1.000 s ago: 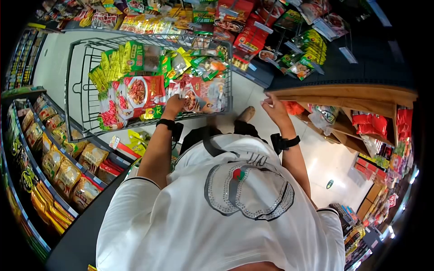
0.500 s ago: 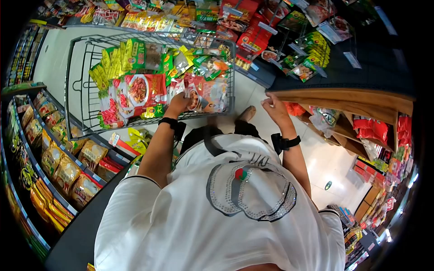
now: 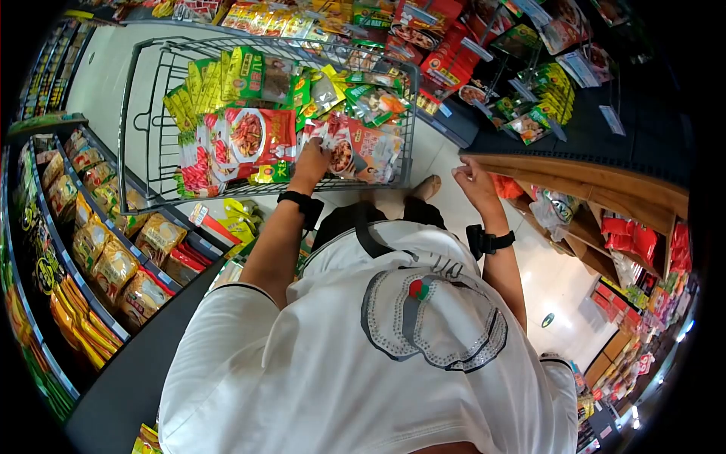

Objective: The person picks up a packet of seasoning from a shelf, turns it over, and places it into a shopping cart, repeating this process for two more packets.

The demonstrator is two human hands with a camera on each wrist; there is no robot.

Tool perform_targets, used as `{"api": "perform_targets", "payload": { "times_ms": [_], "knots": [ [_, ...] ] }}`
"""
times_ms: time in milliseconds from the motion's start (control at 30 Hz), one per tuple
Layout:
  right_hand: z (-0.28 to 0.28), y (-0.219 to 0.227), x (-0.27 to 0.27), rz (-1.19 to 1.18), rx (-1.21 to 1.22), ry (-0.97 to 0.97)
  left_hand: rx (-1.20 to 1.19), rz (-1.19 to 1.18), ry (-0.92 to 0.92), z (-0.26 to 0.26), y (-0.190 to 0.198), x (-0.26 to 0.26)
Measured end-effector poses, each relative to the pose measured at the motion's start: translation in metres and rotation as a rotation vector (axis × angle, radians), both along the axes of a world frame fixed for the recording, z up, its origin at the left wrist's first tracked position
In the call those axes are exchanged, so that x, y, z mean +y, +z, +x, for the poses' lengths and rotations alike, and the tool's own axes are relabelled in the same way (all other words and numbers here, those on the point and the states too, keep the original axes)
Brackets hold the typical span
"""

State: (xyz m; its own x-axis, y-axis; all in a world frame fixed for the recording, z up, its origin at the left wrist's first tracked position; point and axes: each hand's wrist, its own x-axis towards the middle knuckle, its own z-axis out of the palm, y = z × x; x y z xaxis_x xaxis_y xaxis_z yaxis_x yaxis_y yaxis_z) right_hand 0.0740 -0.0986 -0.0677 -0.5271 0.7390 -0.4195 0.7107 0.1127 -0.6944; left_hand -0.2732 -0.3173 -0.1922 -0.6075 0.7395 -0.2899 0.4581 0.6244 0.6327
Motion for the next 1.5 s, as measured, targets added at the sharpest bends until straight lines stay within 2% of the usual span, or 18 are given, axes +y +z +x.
{"api": "perform_targets", "payload": {
  "times_ms": [100, 367, 467, 500, 600, 633, 733, 833, 900, 933, 967, 1067, 1233, 1300, 1367, 1433, 1467, 1500],
  "knots": [
    [-0.004, 0.004, 0.001, -0.019, 0.000, -0.004, -0.008, 0.014, 0.082, -0.002, 0.000, 0.003],
    [0.001, 0.000, 0.005, 0.017, -0.012, 0.020, 0.111, 0.167, 0.036, -0.004, 0.013, 0.017],
    [0.004, 0.001, 0.005, 0.009, -0.002, -0.008, 0.113, 0.173, 0.059, -0.021, 0.012, 0.022],
    [0.004, 0.002, 0.004, 0.003, 0.004, -0.013, 0.105, 0.115, 0.076, -0.027, 0.024, 0.026],
    [0.006, 0.007, 0.003, 0.006, -0.009, -0.029, 0.252, 0.141, 0.097, -0.068, 0.008, 0.032],
    [0.006, 0.008, 0.002, 0.012, -0.016, -0.035, 0.150, 0.189, 0.127, -0.096, -0.020, 0.032],
    [0.008, 0.008, 0.003, 0.004, -0.042, -0.033, -0.125, 0.480, 0.364, -0.133, -0.007, 0.032],
    [0.011, 0.006, 0.003, 0.013, -0.031, -0.045, -0.155, 0.534, 0.538, -0.162, 0.010, 0.027],
    [0.013, 0.006, 0.004, -0.004, -0.029, -0.055, -0.063, 0.535, 0.628, -0.181, 0.008, 0.023],
    [0.015, 0.005, 0.005, -0.012, -0.029, -0.062, -0.017, 0.535, 0.672, -0.178, 0.022, 0.026],
    [0.016, 0.003, 0.006, -0.007, -0.025, -0.057, -0.030, 0.422, 0.737, -0.175, 0.036, 0.028],
    [0.021, -0.002, 0.008, 0.002, -0.026, -0.053, -0.175, 0.435, 0.827, -0.192, 0.025, 0.025],
    [0.012, 0.010, 0.005, 0.035, -0.055, -0.077, -0.232, 0.453, 0.795, -0.191, 0.028, 0.022],
    [0.015, -0.004, 0.007, 0.024, -0.002, -0.024, -0.300, 0.464, 0.735, -0.183, 0.044, 0.020],
    [0.025, -0.014, 0.009, 0.049, 0.043, -0.026, -0.347, 0.465, 0.748, -0.184, 0.042, 0.022],
    [0.022, -0.012, 0.007, 0.069, 0.049, -0.040, -0.133, 0.437, 0.583, -0.189, 0.026, 0.018],
    [0.018, -0.007, 0.007, 0.060, 0.035, -0.030, -0.436, 0.607, 0.752, -0.189, 0.030, 0.023],
    [0.015, 0.002, 0.007, 0.065, 0.016, -0.042, -0.416, 0.542, 0.774, -0.193, 0.027, 0.022]
  ]
}}
